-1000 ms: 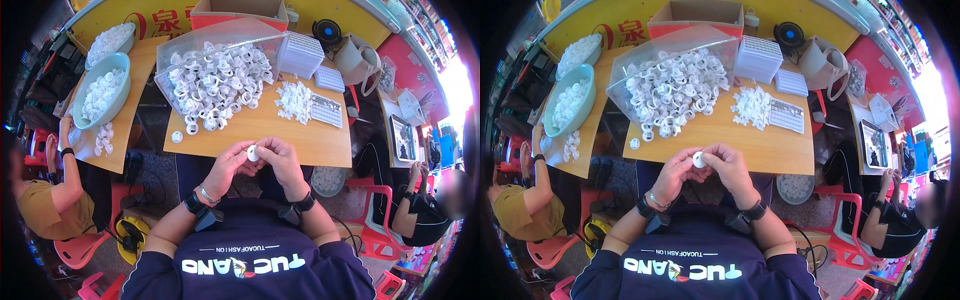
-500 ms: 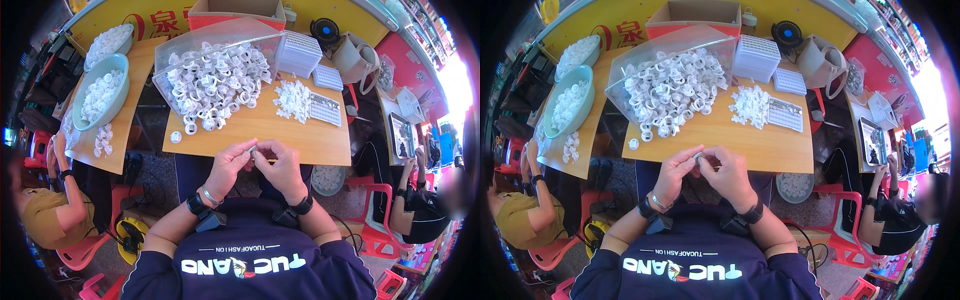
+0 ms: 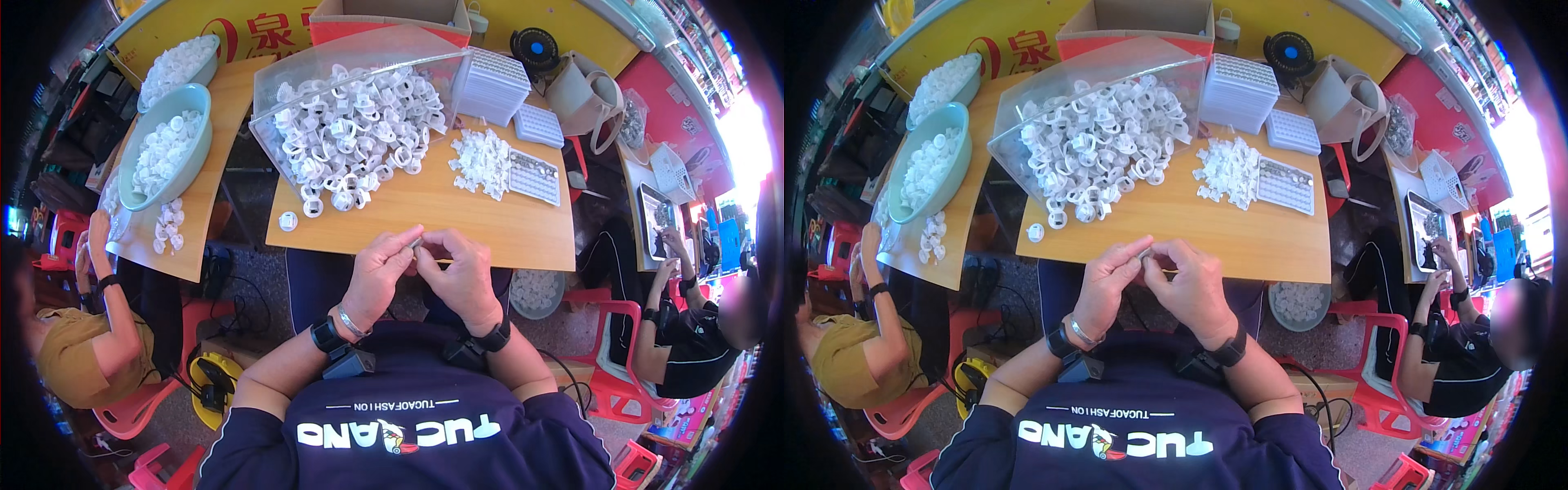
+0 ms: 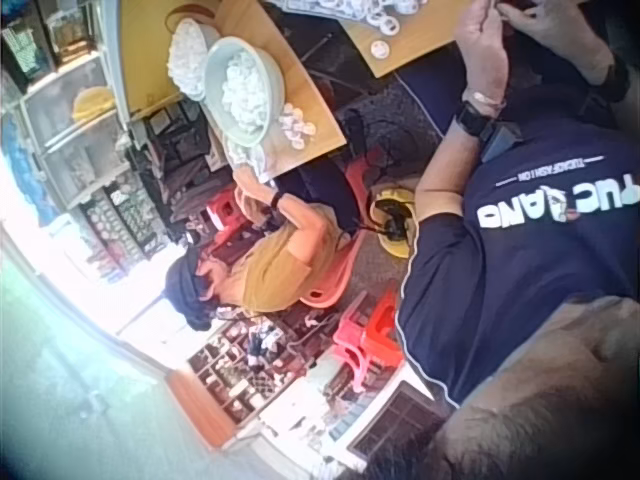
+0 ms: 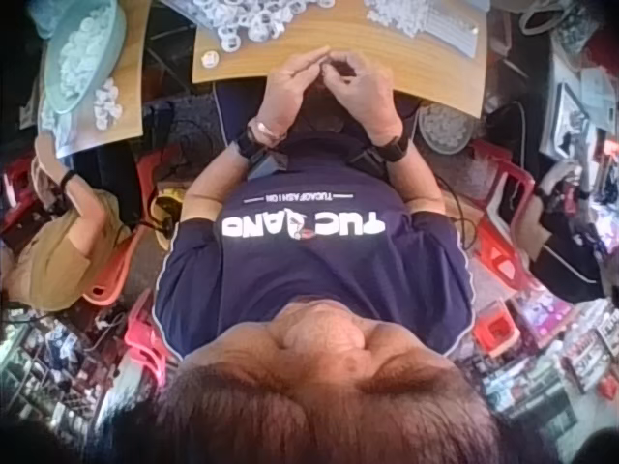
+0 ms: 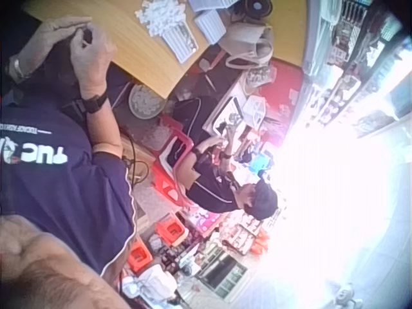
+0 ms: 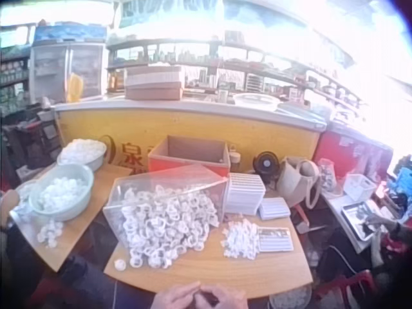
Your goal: Assembling small electronic components into white plastic housings.
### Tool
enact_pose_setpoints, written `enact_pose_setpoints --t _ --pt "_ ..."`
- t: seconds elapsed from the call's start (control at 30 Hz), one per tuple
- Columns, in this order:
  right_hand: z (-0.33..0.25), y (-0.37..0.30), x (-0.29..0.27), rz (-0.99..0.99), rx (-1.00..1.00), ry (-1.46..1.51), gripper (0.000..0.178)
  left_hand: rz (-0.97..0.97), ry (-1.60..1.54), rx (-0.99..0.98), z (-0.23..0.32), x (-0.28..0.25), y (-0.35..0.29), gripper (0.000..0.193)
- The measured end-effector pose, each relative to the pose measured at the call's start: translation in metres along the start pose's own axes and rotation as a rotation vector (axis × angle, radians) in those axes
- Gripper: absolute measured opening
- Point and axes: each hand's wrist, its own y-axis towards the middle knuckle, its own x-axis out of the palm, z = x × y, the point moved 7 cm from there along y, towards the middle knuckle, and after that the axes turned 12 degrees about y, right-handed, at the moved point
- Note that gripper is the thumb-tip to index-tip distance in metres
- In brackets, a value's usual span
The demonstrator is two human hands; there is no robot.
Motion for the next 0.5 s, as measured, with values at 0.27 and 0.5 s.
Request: enact_pose_setpoints --t 0.27,0.5 --pt "0.0047 -0.0006 0.0031 0.009 0.04 0.038 0.012 0.036 0.042 0.019 0.0012 -0.0022 0.0003 0.031" --pt "0.0043 0.0025 0.0055 0.014 0.019 -0.01 0.013 0.059 0.073 0.027 -0.0012 -0.0035 0.0035 0.032"
